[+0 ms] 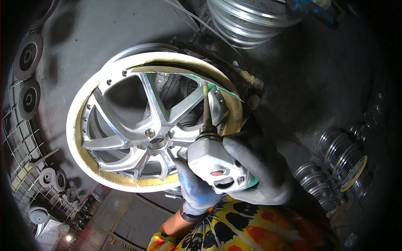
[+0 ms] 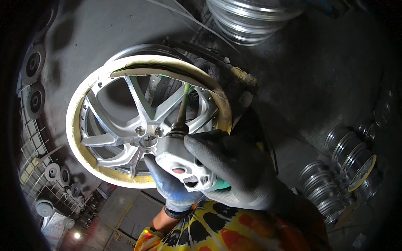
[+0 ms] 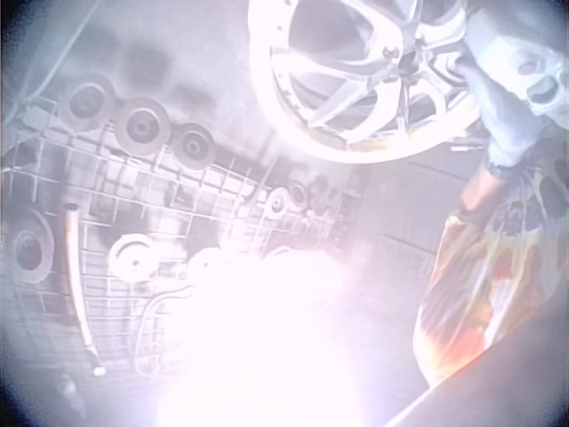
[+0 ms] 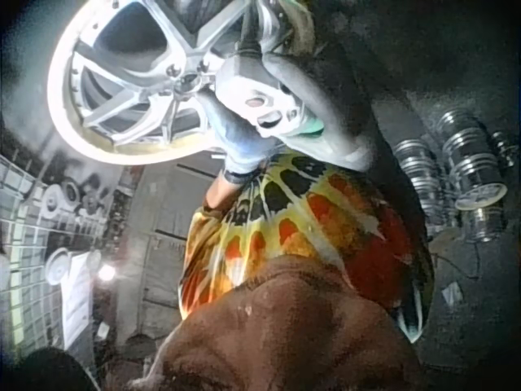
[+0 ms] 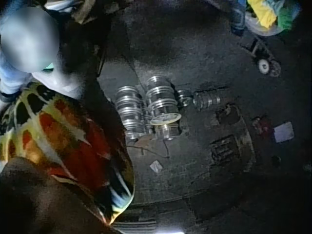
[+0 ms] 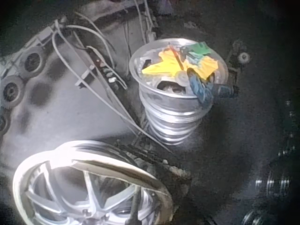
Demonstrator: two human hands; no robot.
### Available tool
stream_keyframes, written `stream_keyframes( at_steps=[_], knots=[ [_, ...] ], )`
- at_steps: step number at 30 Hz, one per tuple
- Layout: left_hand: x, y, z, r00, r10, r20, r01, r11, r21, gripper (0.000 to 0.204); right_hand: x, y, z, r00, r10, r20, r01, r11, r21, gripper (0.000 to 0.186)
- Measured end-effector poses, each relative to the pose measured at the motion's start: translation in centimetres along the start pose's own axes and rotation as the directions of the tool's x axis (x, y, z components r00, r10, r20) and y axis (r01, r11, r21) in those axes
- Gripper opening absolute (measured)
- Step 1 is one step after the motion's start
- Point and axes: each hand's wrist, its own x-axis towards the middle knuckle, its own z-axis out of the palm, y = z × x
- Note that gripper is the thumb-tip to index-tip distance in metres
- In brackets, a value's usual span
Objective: The person uses a handheld power polisher and a die grinder to work on the surface of a silver car wheel mounted on a stand, rotating the wheel by hand and switching between the two tools.
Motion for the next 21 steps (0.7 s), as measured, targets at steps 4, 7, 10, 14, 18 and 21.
stream_keyframes(
  at_steps=[4,7,10,14,18,21],
  knots=[
    [-0.3,-0.1,-0.5,0.997,-0.077,0.026,0.081,0.934,-0.347,0.077,-0.2,0.1,0.0,0.999,0.004,0.045,-0.003,1.000,-0.026,0.086],
    [0.2,-0.5,-0.8,0.994,-0.033,0.101,0.077,0.879,-0.471,0.079,-0.2,0.4,0.2,1.000,0.018,0.012,-0.018,1.000,-0.001,0.088],
    [-0.3,-0.3,-0.5,0.992,-0.057,-0.108,0.077,0.980,0.184,0.081,-0.1,0.2,-0.2,0.999,0.007,0.032,-0.006,1.000,-0.022,0.088],
    [-0.9,0.5,0.2,0.983,-0.156,-0.098,0.124,0.953,-0.275,0.090,0.0,0.0,-0.3,0.995,-0.008,0.098,0.010,1.000,-0.025,0.087],
    [0.1,-0.5,-1.0,0.989,-0.075,0.124,0.128,0.854,-0.505,0.081,-0.3,0.5,-0.1,0.999,0.015,0.030,-0.015,1.000,0.025,0.087],
    [0.2,0.4,0.2,0.980,-0.185,-0.075,0.162,0.956,-0.245,0.084,-0.3,0.8,-0.3,1.000,0.016,0.022,-0.016,1.000,0.005,0.087]
  ],
)
